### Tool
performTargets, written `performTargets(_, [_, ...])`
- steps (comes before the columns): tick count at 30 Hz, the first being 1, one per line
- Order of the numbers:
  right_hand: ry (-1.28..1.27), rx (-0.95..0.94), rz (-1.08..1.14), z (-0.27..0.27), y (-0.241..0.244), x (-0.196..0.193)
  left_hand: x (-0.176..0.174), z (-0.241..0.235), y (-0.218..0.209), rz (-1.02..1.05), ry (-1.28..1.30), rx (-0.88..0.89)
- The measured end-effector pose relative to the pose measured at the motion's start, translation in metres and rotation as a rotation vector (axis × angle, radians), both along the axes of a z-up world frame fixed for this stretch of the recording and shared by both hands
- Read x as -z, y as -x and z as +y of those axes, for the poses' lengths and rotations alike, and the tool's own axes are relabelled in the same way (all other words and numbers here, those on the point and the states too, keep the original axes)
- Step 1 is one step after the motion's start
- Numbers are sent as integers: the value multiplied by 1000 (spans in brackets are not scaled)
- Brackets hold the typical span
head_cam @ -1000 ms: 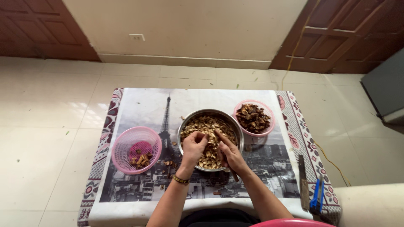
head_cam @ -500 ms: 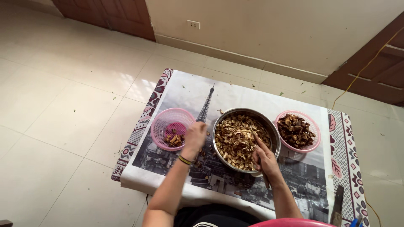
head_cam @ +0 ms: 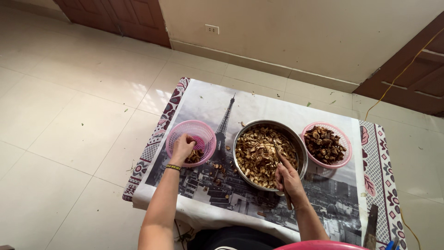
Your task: The person sorts through dried plant material in a metal bowl, using their hands and a small knife to clean specific pieces before placing them into pink baskets.
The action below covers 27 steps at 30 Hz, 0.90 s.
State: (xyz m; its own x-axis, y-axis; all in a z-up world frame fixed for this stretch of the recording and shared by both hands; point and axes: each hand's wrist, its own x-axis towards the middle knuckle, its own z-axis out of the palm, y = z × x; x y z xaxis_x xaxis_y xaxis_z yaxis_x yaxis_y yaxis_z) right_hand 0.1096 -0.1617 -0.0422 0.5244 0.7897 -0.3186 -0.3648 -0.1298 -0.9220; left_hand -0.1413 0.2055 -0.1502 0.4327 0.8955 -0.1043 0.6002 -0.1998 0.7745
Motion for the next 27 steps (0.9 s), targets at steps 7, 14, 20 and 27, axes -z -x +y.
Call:
performTargets(7, [-111, -103, 4, 9, 24, -16, -52, -48, -15, -656, 783, 28])
performTargets(14, [-75, -270, -345, 15, 55, -33, -97, -111, -41, -897, 1043, 233])
performTargets(20, [112, -364, -754, 15, 68, -48, -97, -142, -55, -977, 1096, 349])
performTargets(27, [-51, -373, -772, 18, 74, -63, -91, -149, -51, -859, 1023, 278])
